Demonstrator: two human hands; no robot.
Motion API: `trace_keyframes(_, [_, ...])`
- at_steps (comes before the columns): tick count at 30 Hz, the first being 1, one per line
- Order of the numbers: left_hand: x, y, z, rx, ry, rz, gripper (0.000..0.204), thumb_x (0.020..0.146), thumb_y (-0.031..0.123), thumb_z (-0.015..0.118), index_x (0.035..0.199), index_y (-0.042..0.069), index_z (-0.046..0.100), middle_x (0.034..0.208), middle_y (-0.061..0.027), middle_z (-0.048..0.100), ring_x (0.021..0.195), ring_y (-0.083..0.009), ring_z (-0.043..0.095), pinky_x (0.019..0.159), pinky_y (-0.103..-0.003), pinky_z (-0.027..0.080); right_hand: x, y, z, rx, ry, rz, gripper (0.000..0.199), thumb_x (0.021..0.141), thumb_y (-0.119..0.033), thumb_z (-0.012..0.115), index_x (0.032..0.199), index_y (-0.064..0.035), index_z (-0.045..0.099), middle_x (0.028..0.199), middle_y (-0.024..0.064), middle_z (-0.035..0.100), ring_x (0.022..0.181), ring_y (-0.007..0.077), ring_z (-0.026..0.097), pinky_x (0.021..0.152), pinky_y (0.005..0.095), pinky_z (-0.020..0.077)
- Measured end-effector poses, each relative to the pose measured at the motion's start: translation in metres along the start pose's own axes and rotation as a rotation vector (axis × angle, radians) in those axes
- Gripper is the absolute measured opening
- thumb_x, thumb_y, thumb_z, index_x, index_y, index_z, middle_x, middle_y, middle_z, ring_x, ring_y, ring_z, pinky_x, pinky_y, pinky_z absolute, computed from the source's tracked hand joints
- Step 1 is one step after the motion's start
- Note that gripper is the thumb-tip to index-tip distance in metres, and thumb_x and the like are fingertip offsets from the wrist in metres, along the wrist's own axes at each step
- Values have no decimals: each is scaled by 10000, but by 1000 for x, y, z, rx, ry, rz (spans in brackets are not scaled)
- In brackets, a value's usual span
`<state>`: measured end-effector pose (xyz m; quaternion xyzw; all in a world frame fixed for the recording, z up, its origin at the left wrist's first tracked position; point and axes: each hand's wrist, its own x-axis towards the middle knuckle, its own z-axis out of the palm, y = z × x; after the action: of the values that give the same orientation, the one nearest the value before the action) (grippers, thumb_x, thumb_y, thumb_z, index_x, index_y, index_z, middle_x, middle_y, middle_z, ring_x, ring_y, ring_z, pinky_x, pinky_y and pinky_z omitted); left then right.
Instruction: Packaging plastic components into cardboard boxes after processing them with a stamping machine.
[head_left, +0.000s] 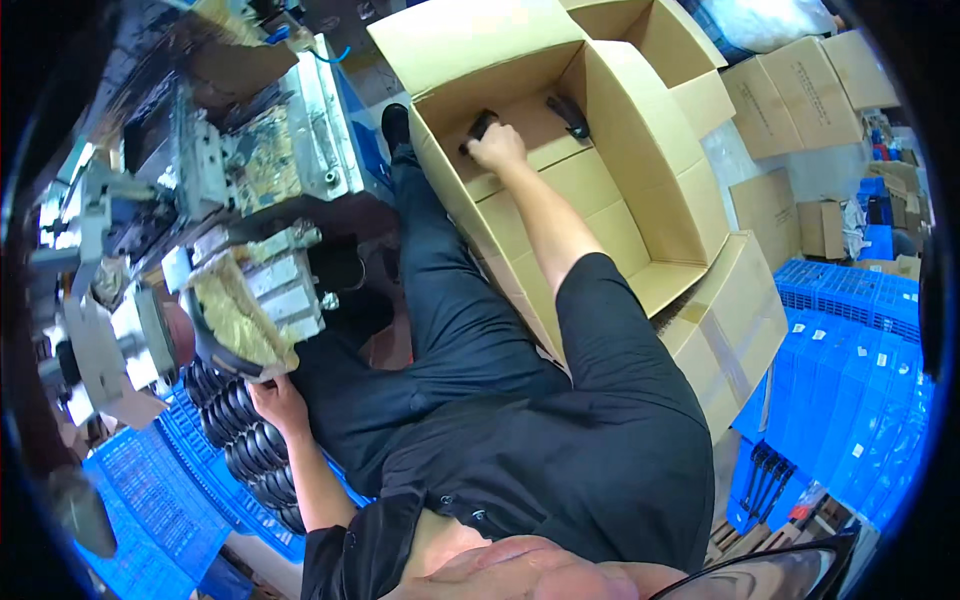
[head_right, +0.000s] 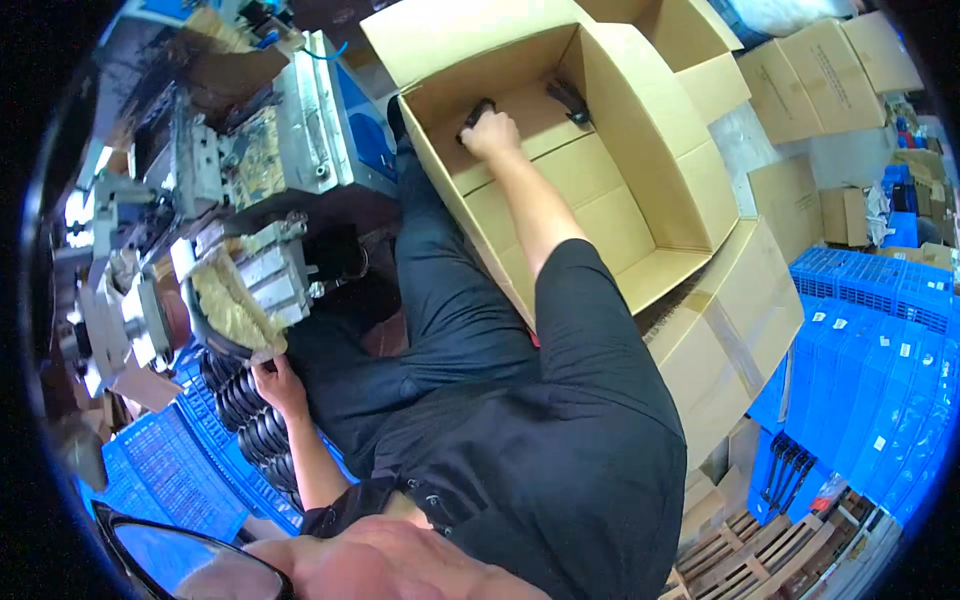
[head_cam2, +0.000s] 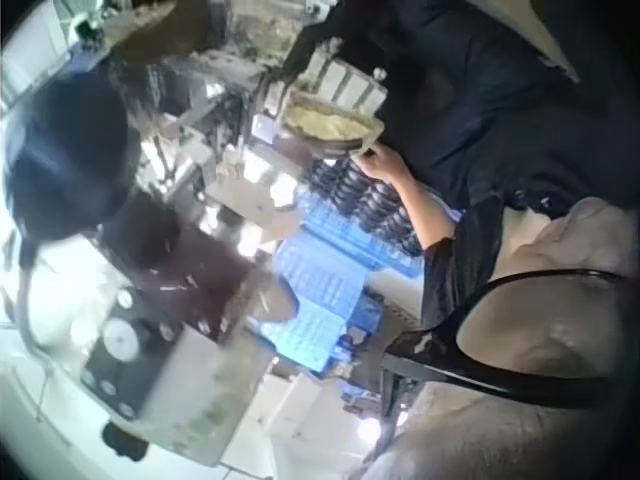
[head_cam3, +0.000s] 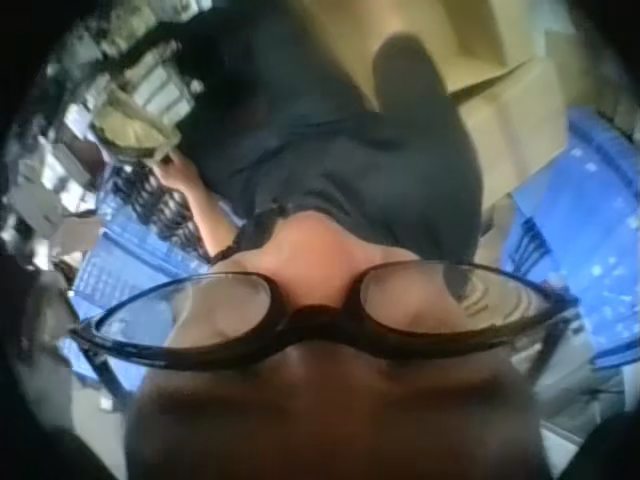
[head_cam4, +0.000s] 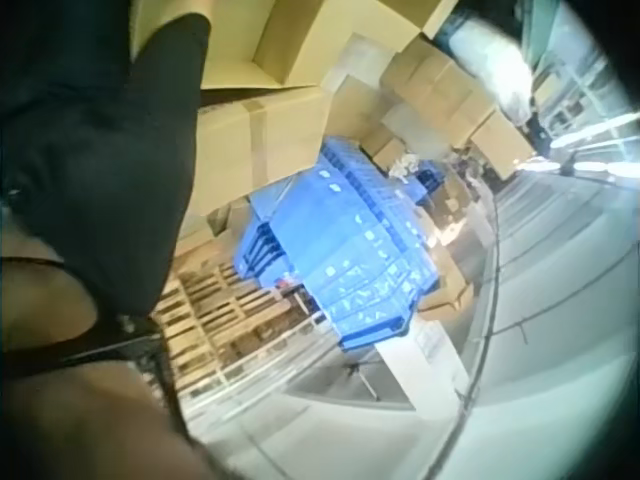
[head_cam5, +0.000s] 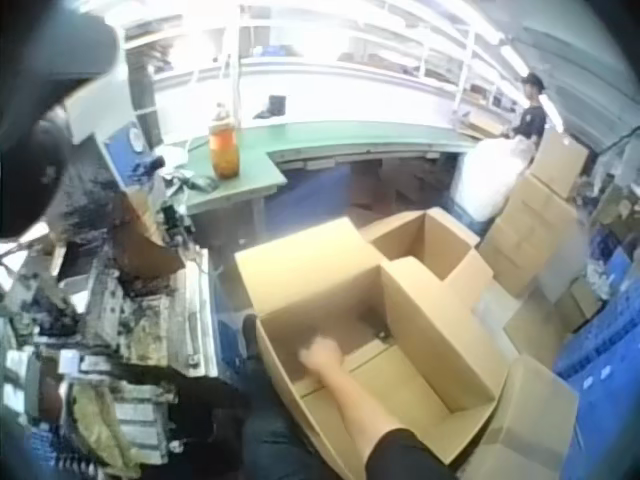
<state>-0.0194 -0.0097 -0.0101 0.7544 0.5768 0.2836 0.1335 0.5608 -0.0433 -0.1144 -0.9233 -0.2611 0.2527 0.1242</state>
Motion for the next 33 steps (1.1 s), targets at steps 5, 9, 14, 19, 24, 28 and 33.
trace_keyframes(5, [8,-21,7,145,-65,85,356,991,311,711,1006,-45,703,937,-257,697,884,-460,647,778,-523,489,17,-3,11,-136,13,47,633,922,-277,684,1461,4,511,1365,227,675,1302,376,630,1092,425,526])
trace_keyframes(9, [3,-34,6,390,-115,288,178,930,202,675,898,28,696,854,-198,684,774,-433,624,661,-519,443,26,7,-17,-261,-41,21,405,925,-236,683,1273,-31,703,1287,190,730,1249,330,685,1044,409,562])
trace_keyframes(14, [2,-41,6,547,-169,462,43,866,69,649,869,96,684,796,-131,656,728,-396,621,621,-497,429,45,60,-47,-302,378,72,337,858,-239,702,1104,-22,783,1253,167,699,1324,383,529,1059,462,519])
trace_keyframes(19, [-3,-78,8,712,-115,601,72,832,59,637,840,122,671,732,-111,625,710,-364,626,613,-485,422,54,94,-61,-163,153,276,423,930,-147,651,1327,-9,696,1615,188,367,1448,407,426,1175,495,454])
trace_keyframes(24, [-7,-72,11,514,-104,453,43,807,68,650,819,77,691,795,-145,667,804,-377,658,674,-506,462,50,114,-43,-159,167,288,556,921,-310,587,1393,-23,645,1497,235,544,1386,431,516,1171,511,438])
trace_keyframes(28, [3,-9,1,-45,-71,-66,277,868,97,668,1099,-50,625,987,-228,646,918,-480,615,834,-487,525,27,149,-18,-97,156,68,503,896,-283,583,1299,8,657,1295,295,679,1224,449,645,1104,521,476])
trace_keyframes(33, [4,6,2,-66,-25,-81,194,946,127,691,1096,4,678,973,-158,677,880,-327,673,797,-421,539,-33,175,7,-19,16,-51,474,905,-286,569,1216,53,682,1193,318,709,1119,459,690,971,522,534])
